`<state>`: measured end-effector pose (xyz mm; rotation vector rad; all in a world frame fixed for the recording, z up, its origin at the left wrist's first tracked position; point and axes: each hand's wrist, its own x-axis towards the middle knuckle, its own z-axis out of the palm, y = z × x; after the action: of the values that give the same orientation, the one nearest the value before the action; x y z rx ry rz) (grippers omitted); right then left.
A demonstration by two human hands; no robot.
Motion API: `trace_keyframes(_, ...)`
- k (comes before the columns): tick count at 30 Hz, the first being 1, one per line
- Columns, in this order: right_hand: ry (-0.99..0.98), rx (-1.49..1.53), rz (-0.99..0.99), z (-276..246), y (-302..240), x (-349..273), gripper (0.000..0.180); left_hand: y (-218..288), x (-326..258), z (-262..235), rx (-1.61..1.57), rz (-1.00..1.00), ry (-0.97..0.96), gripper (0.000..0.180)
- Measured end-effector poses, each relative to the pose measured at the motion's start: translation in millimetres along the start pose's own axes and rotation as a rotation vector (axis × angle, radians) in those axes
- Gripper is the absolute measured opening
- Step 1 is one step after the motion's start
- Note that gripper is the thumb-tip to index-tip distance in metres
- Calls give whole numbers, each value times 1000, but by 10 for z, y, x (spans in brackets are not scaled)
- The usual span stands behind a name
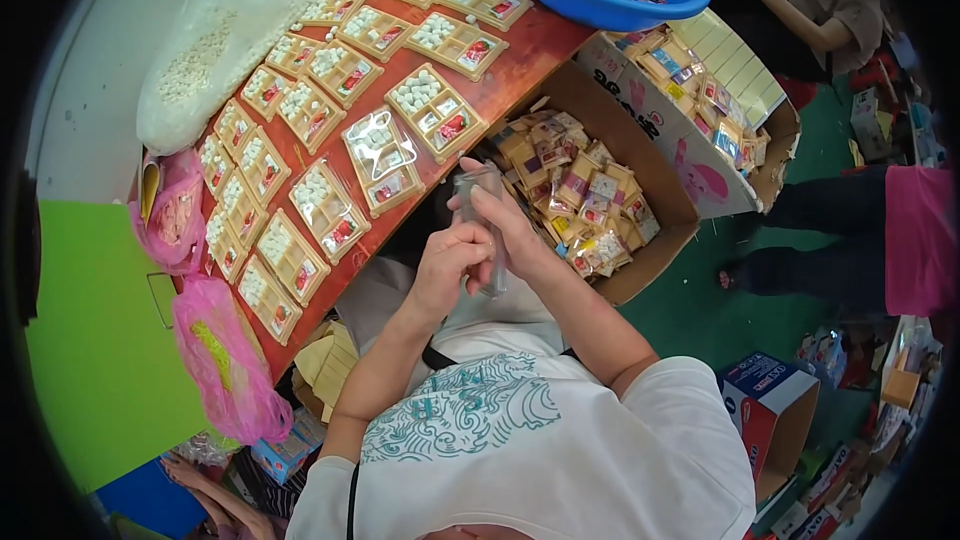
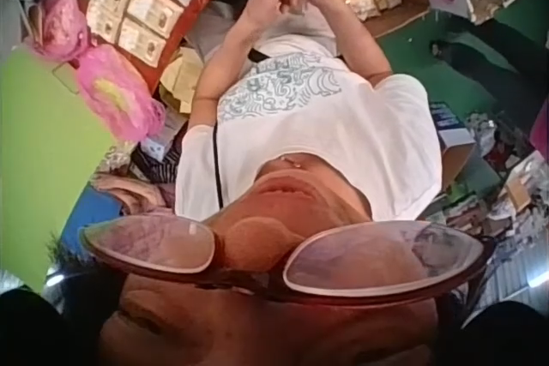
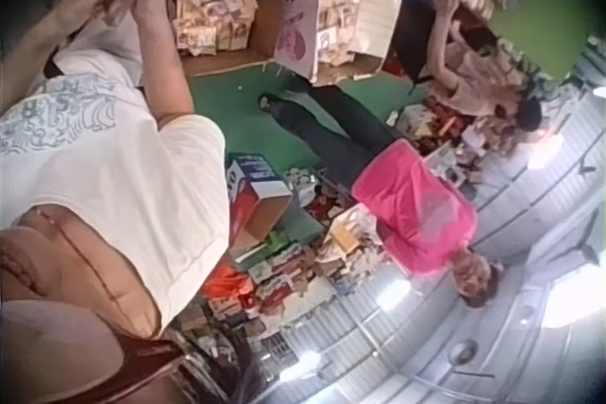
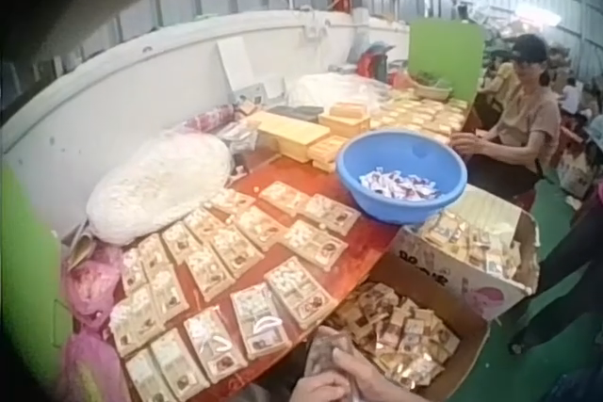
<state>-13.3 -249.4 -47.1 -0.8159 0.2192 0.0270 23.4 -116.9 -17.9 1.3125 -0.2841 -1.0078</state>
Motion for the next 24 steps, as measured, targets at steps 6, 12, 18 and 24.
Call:
trace_keyframes(6,-114,28,-6,64,-13,74,75,52,5,-94,-223,-19,-36,18)
trace_keyframes(12,-163,-8,-47,262,11,110,76,50,-41,-237,-480,39,-38,13)
trace_keyframes(18,-177,-196,85,463,-167,35,79,198,-247,-157,-332,159,138,22)
trace_keyframes(24,-261,-363,35,463,-32,9,88,208,-365,-281,-323,240,151,27)
